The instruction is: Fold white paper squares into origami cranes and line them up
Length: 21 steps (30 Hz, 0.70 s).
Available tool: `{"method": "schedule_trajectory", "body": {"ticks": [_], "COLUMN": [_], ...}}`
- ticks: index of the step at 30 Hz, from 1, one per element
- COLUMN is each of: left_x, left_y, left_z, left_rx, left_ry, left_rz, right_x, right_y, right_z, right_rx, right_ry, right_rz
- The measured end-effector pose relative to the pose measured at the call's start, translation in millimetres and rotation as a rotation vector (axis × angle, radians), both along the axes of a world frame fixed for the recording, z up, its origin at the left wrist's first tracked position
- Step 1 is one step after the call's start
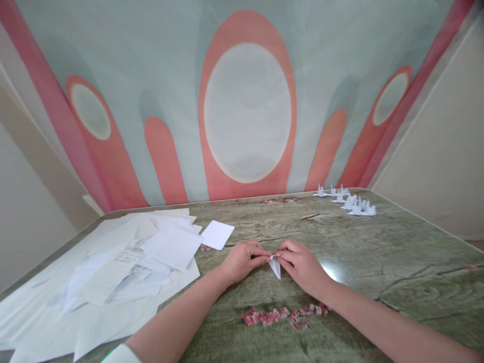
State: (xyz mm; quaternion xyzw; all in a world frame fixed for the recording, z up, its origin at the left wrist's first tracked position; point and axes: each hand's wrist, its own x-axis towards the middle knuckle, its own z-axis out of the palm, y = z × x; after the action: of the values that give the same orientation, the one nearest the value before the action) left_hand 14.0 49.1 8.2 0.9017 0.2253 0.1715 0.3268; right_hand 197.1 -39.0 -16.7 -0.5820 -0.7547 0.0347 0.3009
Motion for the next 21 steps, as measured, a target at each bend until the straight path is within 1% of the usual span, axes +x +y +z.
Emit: {"method": "schedule_trajectory", "body": {"ticks": [4, 10, 14, 18, 21], "left_x": [1.8, 3.6, 4.3, 4.4, 3.9], "left_y": [-0.5, -3.0, -5.1, -6.9, -8.4], "left_z": [-2.1, -4.6, -4.4, -3.7, -4.1], "left_rx": [-0.002, 0.061, 0.083, 0.107, 0.158], "left_ry": [0.004, -0.010, 0.001, 0.008, 0.016], "left_rz": [0.040, 0.081, 0.111, 0.112, 0.115], "right_x": [-0.6, -1.7, -2.1, -1.9, -2.3], "right_y": [-0.3, -1.4, -1.4, -1.2, -2.1], "right_z": [0.2, 1.2, 0.5, -0.9, -0.8], "right_rx": [0.019, 0.008, 0.027, 0.043, 0.040], "right_ry": [-0.032, -0.051, -0.050, -0.057, -0.058], "right_rz": [0.001, 0.001, 0.010, 0.013, 0.015]}}
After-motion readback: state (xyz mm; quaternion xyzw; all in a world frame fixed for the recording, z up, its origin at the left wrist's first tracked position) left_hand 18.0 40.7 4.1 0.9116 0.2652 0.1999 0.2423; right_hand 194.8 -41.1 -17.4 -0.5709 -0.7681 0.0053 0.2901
